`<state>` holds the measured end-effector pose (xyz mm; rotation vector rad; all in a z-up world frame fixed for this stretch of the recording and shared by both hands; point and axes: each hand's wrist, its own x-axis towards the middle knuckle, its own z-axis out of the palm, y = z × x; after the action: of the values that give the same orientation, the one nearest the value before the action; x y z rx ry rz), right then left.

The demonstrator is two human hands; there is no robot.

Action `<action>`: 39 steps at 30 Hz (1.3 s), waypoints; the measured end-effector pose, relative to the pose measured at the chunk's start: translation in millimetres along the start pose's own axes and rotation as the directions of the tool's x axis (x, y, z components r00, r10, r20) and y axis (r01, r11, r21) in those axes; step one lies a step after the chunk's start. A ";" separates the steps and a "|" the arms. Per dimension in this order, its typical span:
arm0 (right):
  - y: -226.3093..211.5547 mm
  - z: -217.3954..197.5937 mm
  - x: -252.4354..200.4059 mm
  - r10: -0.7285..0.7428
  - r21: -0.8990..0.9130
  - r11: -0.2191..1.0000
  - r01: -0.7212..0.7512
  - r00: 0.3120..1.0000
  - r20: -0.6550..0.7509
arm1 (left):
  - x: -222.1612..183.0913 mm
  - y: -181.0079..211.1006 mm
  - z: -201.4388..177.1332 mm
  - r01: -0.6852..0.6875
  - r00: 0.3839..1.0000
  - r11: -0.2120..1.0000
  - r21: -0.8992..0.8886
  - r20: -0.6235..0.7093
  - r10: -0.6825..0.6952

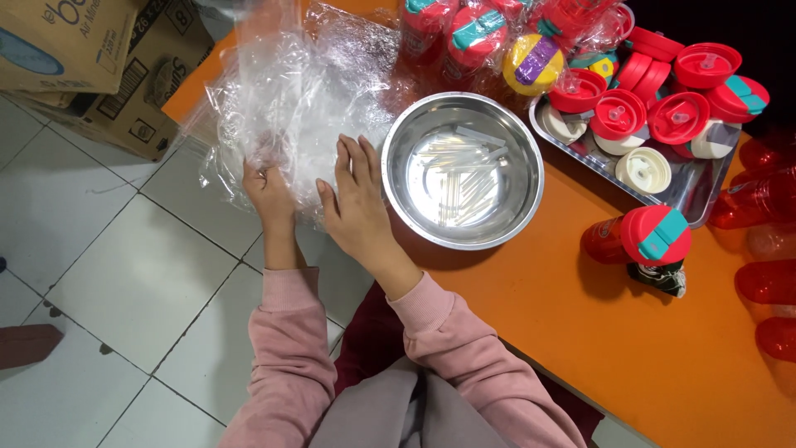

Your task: Assembling small plastic containers and wrapping them in plastic film

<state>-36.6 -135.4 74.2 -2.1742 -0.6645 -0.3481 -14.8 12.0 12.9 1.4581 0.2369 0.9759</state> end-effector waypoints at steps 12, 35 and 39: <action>35.3 20.6 -4.7 0.116 -0.169 0.983 -0.065 0.941 0.317 | -2.5 -46.1 -14.2 0.016 1.000 0.997 0.070 0.001 -0.016; 19.7 7.1 14.8 -0.090 -0.061 0.994 0.089 0.996 -0.021 | -7.7 -10.3 3.9 -0.059 0.997 0.998 -0.020 -0.045 0.058; 25.2 -17.4 21.9 -0.045 0.033 0.998 0.047 0.997 -0.059 | -13.3 -29.2 -4.3 -0.088 0.991 0.995 -0.044 -0.102 0.083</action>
<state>-4.7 -154.7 79.2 -2.1104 -0.6842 -0.4202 -13.9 11.4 -19.4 1.3865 0.2237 1.1185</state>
